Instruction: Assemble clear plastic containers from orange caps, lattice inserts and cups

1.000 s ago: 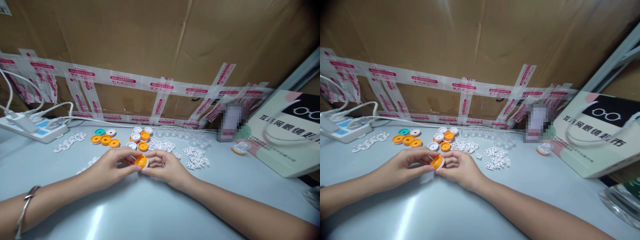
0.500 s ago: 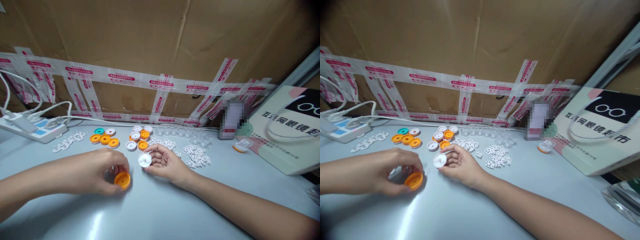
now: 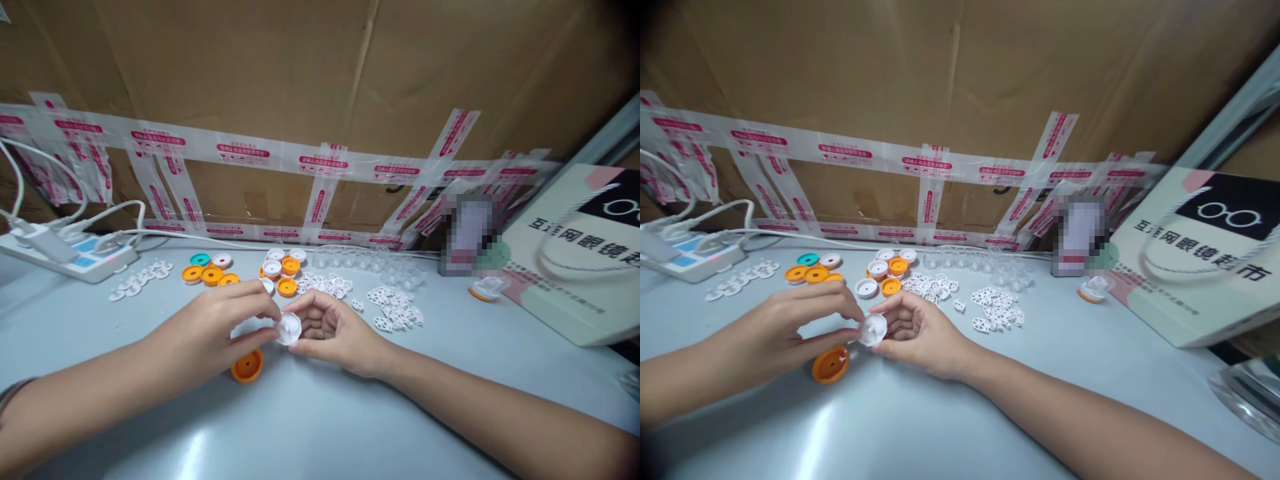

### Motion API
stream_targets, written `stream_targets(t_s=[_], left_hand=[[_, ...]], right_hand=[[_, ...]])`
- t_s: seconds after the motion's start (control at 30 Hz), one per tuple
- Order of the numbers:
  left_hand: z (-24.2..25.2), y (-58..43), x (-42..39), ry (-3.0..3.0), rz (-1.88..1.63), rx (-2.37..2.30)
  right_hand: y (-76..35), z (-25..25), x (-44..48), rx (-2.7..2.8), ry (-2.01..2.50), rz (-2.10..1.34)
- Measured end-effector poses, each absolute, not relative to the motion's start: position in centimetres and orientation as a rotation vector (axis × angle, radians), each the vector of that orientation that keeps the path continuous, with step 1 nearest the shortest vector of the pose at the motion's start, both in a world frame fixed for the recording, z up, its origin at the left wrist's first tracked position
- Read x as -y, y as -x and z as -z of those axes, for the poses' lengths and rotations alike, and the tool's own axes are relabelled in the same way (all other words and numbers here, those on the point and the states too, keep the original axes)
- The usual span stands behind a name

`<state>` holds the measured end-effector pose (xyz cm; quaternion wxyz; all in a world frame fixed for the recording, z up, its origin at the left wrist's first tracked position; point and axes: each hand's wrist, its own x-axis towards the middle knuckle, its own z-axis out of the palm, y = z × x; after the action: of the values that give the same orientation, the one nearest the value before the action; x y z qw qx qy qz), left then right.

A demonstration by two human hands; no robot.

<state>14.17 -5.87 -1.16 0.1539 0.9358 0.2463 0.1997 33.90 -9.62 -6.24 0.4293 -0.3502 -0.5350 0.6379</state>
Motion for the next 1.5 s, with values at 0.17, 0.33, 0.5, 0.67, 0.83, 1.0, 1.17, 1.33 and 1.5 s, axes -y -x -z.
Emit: stream_targets(t_s=[0.17,0.33,0.5,0.67,0.83,1.0,1.17,1.33,1.5], left_hand=[[2.5,-14.5,6.4,-2.840,-0.642,-0.742],[2.6,-14.8,7.0,-2.982,-0.604,-0.830],[3.3,-14.8,7.2,-3.018,-0.732,-0.853],[4.1,-14.8,6.8,-2.904,-0.799,-0.863],[3.6,-14.9,6.9,-2.914,-0.822,-0.857],[3.0,-14.7,7.1,-3.064,-0.827,-0.722],[3.1,-14.6,7.1,-3.180,-0.922,-0.638],[3.3,-14.3,7.2,-3.217,-0.929,-0.580],[3.8,-14.0,7.3,-3.381,-1.018,-0.444]], right_hand=[[-33.8,6.2,9.9,1.378,0.881,-1.591],[-33.7,6.2,10.0,1.440,0.904,-1.561],[-33.7,6.2,9.9,1.408,0.924,-1.580],[-33.7,6.0,9.9,1.386,0.946,-1.601],[-33.8,6.1,9.8,1.368,0.938,-1.618],[-33.9,6.3,9.6,1.330,0.924,-1.620],[-33.9,6.2,9.6,1.315,0.928,-1.623],[-33.9,6.2,9.6,1.314,0.911,-1.625],[-33.9,6.2,9.7,1.318,0.904,-1.622]])
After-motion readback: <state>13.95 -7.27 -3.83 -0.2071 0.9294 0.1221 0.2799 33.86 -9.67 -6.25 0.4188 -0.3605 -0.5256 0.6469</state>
